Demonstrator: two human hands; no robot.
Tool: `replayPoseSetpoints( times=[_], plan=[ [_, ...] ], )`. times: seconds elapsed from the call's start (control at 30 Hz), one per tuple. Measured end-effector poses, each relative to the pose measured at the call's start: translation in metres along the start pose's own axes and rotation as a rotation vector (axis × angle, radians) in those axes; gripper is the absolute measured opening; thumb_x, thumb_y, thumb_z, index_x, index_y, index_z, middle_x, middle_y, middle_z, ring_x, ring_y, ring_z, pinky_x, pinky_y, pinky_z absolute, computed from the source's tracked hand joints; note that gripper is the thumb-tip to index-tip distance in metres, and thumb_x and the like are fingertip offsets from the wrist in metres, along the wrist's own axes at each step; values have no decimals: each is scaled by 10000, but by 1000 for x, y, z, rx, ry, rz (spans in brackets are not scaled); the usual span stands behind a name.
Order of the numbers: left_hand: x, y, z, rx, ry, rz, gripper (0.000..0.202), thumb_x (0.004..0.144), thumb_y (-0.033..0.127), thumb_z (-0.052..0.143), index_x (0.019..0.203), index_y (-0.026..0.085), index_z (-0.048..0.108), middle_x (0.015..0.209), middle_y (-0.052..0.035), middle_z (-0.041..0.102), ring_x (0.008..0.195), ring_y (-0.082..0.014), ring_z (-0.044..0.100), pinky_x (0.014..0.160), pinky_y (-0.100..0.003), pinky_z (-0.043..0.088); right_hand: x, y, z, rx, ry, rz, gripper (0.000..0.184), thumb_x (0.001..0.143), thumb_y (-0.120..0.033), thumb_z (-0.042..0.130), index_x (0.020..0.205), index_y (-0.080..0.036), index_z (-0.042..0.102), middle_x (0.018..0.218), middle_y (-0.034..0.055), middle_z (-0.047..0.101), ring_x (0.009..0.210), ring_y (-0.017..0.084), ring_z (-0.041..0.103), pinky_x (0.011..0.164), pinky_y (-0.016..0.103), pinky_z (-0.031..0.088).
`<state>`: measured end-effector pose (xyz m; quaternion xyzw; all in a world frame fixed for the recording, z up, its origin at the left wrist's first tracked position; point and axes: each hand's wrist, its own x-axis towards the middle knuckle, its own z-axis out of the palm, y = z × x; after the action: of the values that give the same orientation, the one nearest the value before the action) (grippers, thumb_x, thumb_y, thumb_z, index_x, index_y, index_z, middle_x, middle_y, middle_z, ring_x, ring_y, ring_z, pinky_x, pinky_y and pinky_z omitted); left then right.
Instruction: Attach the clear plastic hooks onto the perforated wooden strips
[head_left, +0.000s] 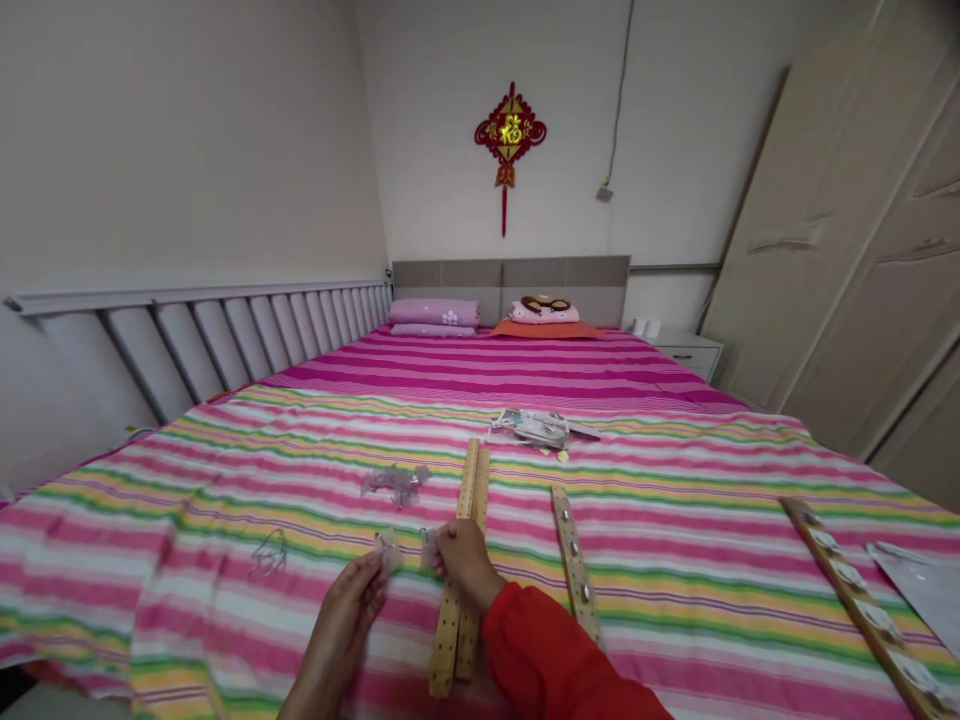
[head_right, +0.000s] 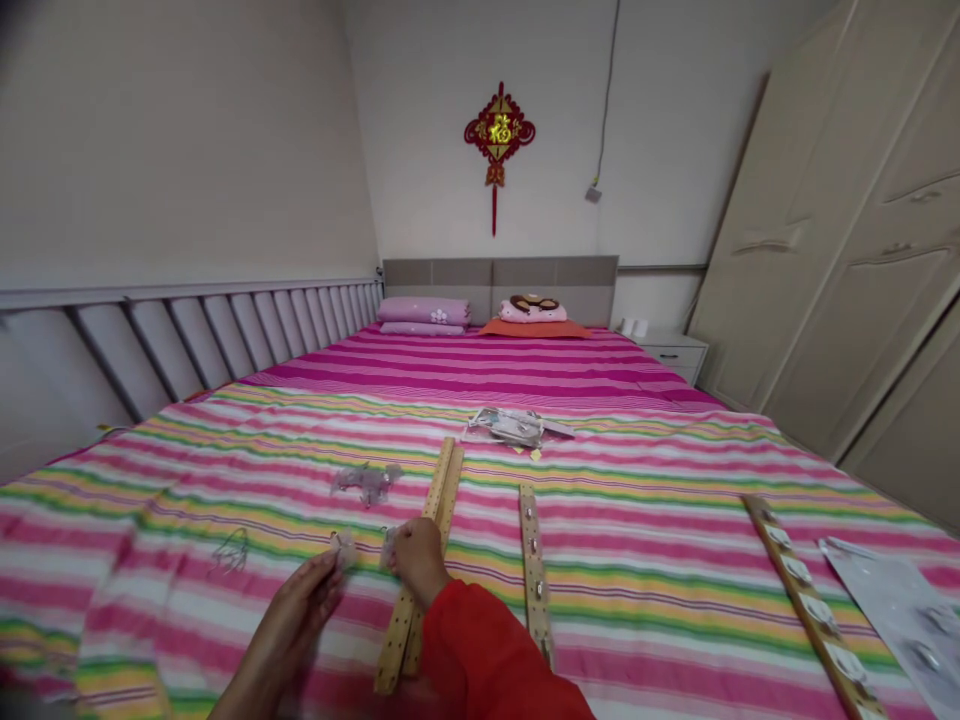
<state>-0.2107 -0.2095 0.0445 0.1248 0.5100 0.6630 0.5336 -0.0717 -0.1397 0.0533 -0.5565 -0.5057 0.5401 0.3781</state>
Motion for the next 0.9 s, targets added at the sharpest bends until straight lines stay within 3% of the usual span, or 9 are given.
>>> replayPoseSetpoints(
  times=[0.17, 0.37, 0.57, 0.7, 0.83, 0.9],
  plan=[
    [6, -4, -6, 8, -12, 5, 128, 687, 75, 687, 765, 152, 619, 643, 25, 651, 534, -62, 601, 543, -148, 506, 7, 4, 8, -171, 58, -129, 308, 673, -22, 539, 422, -193, 485, 352, -42, 481, 401, 103, 511, 422, 193, 347],
    [5, -6, 0, 13, -2, 28, 126, 684, 71, 679, 761, 154, 624, 643, 30, 647, 528, -54, 590, 532, -141, 500, 12, 5, 12, -343, 134, -213, 237, 617, 5, 576, 470, -180, 559, 503, 17, 604, 520, 141, 550, 473, 228, 311],
    [11, -7, 2, 53, 25, 54, 144, 648, 64, 701, 737, 145, 623, 604, 36, 624, 506, -51, 571, 531, -142, 494, 1, -12, 5, -378, 125, -257, 221, 592, 37, 559, 504, -165, 580, 538, 20, 610, 543, 142, 544, 488, 228, 316],
    [24, -11, 0, 129, 82, 71, 149, 647, 40, 689, 744, 136, 630, 597, 29, 631, 515, -60, 584, 541, -147, 489, -29, -32, -33, -330, 84, -339, 157, 646, -56, 585, 544, -176, 591, 545, -23, 583, 564, 123, 549, 508, 199, 363],
    [32, -14, 1, 236, 87, 93, 125, 662, 45, 674, 742, 118, 612, 582, 3, 646, 538, -96, 616, 537, -175, 487, -83, -28, -106, -137, 64, -397, 126, 740, -237, 563, 630, -187, 597, 523, -48, 522, 490, 114, 499, 480, 212, 378],
    [32, -15, 2, 294, 93, 129, 156, 653, 60, 688, 753, 126, 588, 558, 5, 641, 534, -118, 626, 528, -195, 483, -114, -9, -146, -35, 187, -392, 196, 743, -336, 585, 610, -191, 586, 536, -40, 508, 500, 120, 486, 482, 223, 380]
  ],
)
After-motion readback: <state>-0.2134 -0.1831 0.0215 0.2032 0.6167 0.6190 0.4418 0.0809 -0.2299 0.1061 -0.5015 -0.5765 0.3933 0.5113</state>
